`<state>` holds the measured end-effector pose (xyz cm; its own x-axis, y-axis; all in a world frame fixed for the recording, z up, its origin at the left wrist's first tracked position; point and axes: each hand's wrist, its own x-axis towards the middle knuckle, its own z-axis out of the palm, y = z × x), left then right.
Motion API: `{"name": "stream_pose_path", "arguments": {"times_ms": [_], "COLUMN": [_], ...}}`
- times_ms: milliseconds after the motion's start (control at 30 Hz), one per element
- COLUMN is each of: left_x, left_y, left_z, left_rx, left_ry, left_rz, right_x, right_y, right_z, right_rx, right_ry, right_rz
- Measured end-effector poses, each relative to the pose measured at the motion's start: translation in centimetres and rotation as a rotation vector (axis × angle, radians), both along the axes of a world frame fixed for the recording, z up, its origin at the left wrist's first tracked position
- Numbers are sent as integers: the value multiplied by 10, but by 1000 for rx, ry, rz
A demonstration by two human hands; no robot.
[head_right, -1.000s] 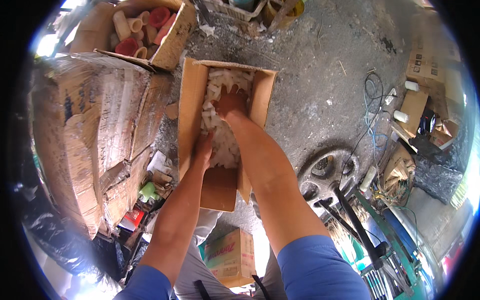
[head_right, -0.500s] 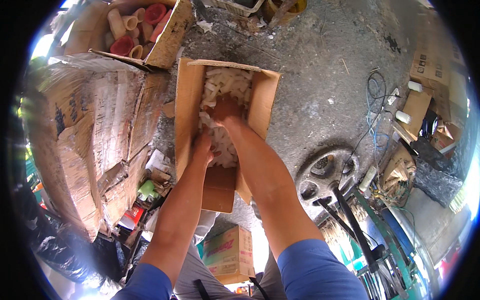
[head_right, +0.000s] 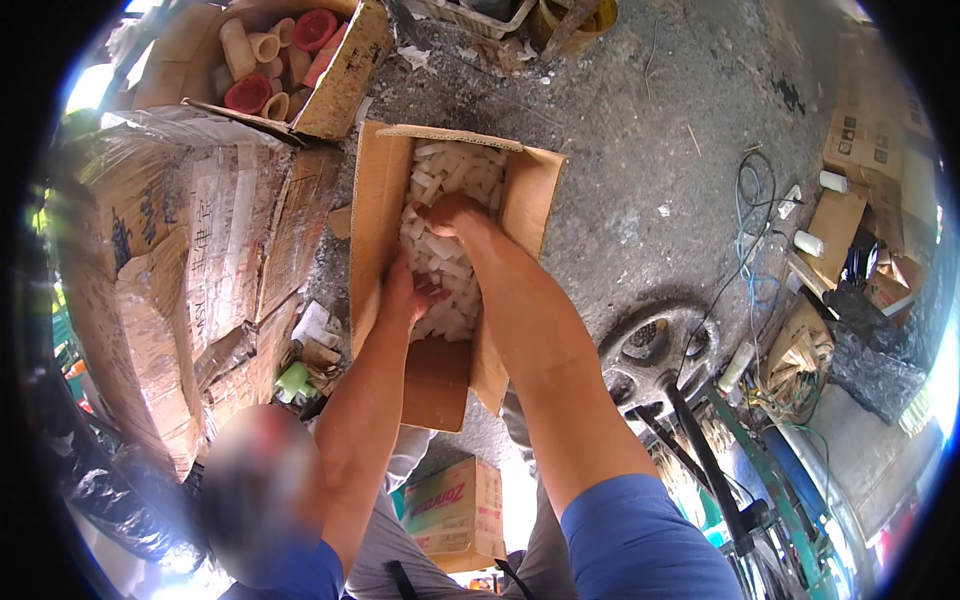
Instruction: The person repeatedly picks up white cylindrical candle molds, inserts wicks, and places the finished candles on a table. They also retrieve additional molds from a cardboard box and continue the process.
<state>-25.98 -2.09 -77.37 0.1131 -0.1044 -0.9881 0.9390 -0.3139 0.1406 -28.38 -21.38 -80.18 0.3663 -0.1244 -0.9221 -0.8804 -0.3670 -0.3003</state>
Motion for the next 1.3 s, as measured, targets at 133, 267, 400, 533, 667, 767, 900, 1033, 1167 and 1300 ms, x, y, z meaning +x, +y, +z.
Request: {"name": "stream_pose_path", "arguments": {"times_ms": [133,267,400,533,667,767,900,1033,1167,1300], "left_x": [1,-2,-13,-32,-61,-66,-70,-58,-20,20], "left_y": [-2,-6,-31,-46,-31,-20,-20,-9,38,101], "left_z": [4,15,40,90,168,239,370,513,627,697], "left_rx": [-107,-181,-13,58,-45,-12,80,22,56,99], "left_ry": [36,34,-33,-113,-325,-771,-913,-1081,-1012,-1084], "left_rz": [31,79,59,236,226,-291,-453,-384,-355,-354], "right_x": [-5,-22,-29,-44,-68,-83,-83,-81,-56,-11], "right_y": [16,30,49,74,97,104,115,134,167,222], "right_z": [-20,-5,28,76,176,285,425,532,603,657], "right_rx": [33,253,273,320,290,194,279,116,679,854], "right_ry": [-147,-43,-103,-203,-340,-548,-626,-778,-844,-754], "right_rz": [1,-597,-919,-1223,-1566,-1495,-1763,-1499,-1512,-1515]}}
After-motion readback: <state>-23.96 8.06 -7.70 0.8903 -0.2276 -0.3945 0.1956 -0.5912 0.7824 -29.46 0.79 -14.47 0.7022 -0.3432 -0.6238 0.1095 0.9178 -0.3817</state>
